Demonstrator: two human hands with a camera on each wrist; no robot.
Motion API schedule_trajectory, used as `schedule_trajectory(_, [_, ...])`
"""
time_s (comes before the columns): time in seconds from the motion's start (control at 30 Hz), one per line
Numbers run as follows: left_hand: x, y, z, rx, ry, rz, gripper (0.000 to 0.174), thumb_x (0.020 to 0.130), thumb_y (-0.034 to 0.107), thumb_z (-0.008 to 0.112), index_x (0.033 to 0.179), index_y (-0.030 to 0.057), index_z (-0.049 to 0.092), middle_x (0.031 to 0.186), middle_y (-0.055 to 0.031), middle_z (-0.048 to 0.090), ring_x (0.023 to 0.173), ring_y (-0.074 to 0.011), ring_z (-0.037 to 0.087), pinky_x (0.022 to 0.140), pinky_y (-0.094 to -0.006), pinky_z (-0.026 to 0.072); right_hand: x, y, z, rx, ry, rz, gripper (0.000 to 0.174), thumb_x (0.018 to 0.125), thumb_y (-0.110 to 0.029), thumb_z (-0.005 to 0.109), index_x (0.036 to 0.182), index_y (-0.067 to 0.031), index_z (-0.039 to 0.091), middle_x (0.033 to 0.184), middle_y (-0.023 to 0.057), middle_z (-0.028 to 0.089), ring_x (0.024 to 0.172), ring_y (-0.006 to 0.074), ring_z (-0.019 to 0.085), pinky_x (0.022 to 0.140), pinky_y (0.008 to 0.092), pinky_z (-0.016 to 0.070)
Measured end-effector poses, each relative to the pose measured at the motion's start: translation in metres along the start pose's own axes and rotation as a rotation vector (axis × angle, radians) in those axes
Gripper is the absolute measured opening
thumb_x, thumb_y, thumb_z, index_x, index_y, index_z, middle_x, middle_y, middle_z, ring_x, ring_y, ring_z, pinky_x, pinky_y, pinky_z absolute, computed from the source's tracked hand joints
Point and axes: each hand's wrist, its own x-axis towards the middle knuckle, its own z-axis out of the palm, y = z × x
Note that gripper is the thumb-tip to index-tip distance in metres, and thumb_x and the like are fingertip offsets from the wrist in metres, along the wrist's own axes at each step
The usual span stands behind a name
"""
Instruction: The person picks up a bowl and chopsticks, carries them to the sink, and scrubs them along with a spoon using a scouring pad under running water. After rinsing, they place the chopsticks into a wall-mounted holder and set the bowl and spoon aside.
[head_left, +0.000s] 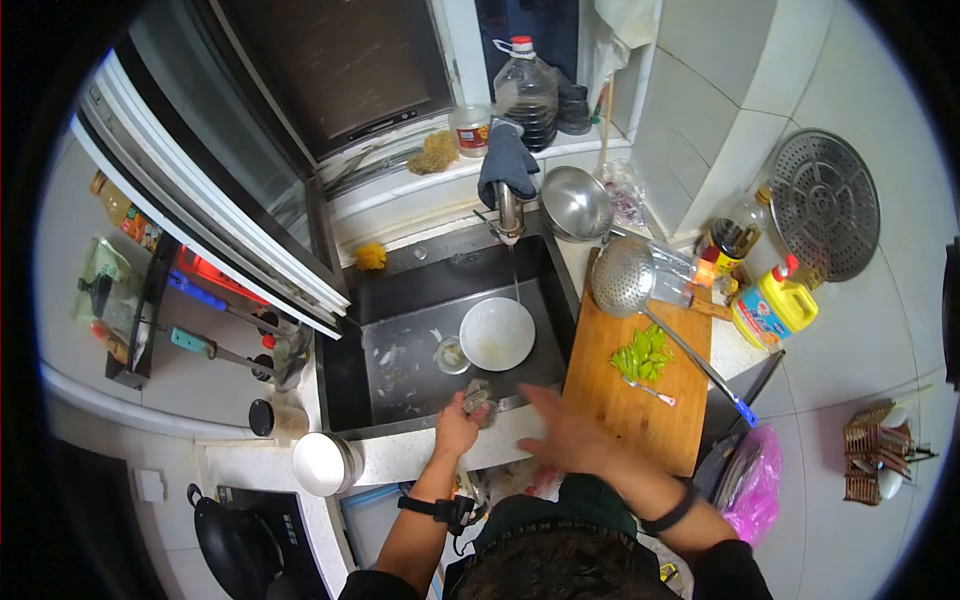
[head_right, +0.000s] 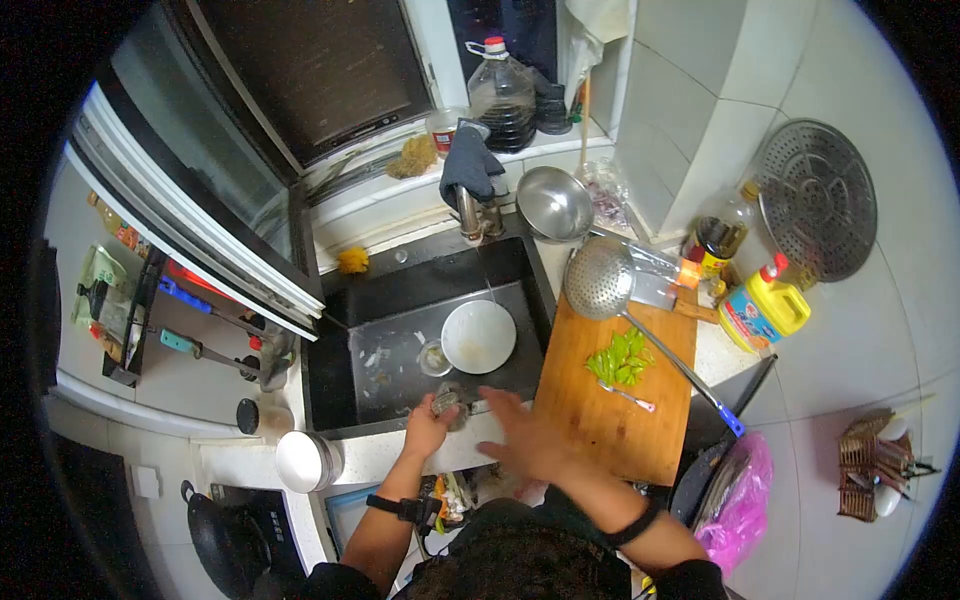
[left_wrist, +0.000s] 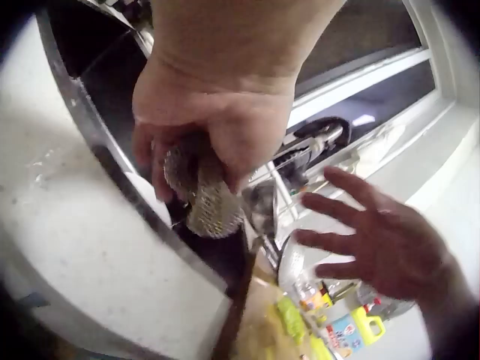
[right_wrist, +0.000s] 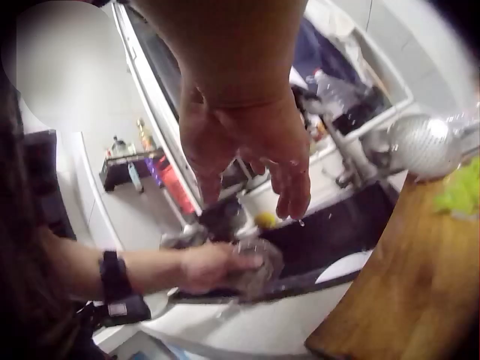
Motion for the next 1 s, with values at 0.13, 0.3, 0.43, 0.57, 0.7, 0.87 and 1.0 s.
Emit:
schedule_trajectory(0.13, [0.003,0.018,-0.012,-0.554,-0.269,-0.107,0.044,0.087,0.025,0.058,0.121,-0.0017,0.049,0.105,-0.0129,0.063,0.100,-0.0210,0.058,0.085,-0.0314,0.0453,0.063,0.019,0.066,0.062,0.044,-0.110,0.063,0.081,-0.023,0.063,0.135,-0.0087,0.034,0.132,0.0200,0.041,0.111,0.0373,0.051,0.094,0.0417,0.0417])
schedule_trajectory(0.3, [0.055,0.003,-0.032,-0.491,-0.499,-0.226,0.040,0.087,0.028,0.054,0.117,0.0008,0.052,0.103,-0.0100,0.064,0.092,-0.0194,0.061,0.084,-0.0286,0.0439,0.112,0.085,0.080,0.177,-0.009,0.008,0.052,0.080,-0.024,0.062,0.126,-0.0073,0.044,0.121,0.0222,0.052,0.109,0.0365,0.052,0.091,0.0429,0.0433])
schedule_trajectory(0.43, [0.127,0.030,-0.051,-0.324,-0.325,-0.318,0.038,0.085,0.030,0.056,0.116,0.0078,0.052,0.098,-0.0025,0.066,0.084,-0.0133,0.061,0.072,-0.0260,0.0425,0.133,0.097,0.042,0.128,-0.120,0.335,0.053,0.082,-0.029,0.061,0.127,-0.0069,0.044,0.121,0.0214,0.053,0.112,0.0344,0.052,0.094,0.0422,0.0418])
schedule_trajectory(0.57, [0.193,0.008,-0.031,-0.355,-0.249,-0.506,0.040,0.086,0.033,0.056,0.120,0.0130,0.049,0.107,-0.0024,0.062,0.093,-0.0146,0.059,0.076,-0.0341,0.0425,0.139,0.121,0.054,0.165,0.005,0.291,0.048,0.077,-0.023,0.067,0.119,-0.0057,0.049,0.107,0.0213,0.060,0.100,0.0371,0.057,0.087,0.0424,0.0452])
schedule_trajectory(0.7, [0.246,-0.038,0.004,-0.222,-0.253,-0.633,0.051,0.084,0.034,0.056,0.129,0.0127,0.043,0.128,-0.0077,0.048,0.112,-0.0235,0.049,0.082,-0.0453,0.0419,0.139,0.126,0.049,0.277,0.010,0.331,0.050,0.076,-0.024,0.068,0.119,-0.0055,0.049,0.109,0.0209,0.059,0.103,0.0358,0.057,0.088,0.0409,0.0451])
schedule_trajectory(0.87, [0.276,-0.073,0.023,-0.155,-0.264,-0.781,0.060,0.080,0.034,0.063,0.131,0.0107,0.041,0.126,-0.0103,0.047,0.114,-0.0303,0.045,0.083,-0.0536,0.0420,0.140,0.131,0.041,0.366,0.007,0.382,0.050,0.076,-0.024,0.068,0.119,-0.0054,0.050,0.110,0.0203,0.059,0.104,0.0352,0.056,0.090,0.0395,0.0448])
schedule_trajectory(1.0, [0.277,-0.085,0.034,-0.064,-0.245,-0.673,0.059,0.075,0.033,0.071,0.121,0.0038,0.050,0.111,-0.0128,0.058,0.095,-0.0292,0.059,0.070,-0.0456,0.0514,0.142,0.126,0.026,0.388,-0.036,0.408,0.051,0.077,-0.025,0.067,0.121,-0.0052,0.049,0.113,0.0205,0.057,0.106,0.0353,0.056,0.092,0.0397,0.0441])
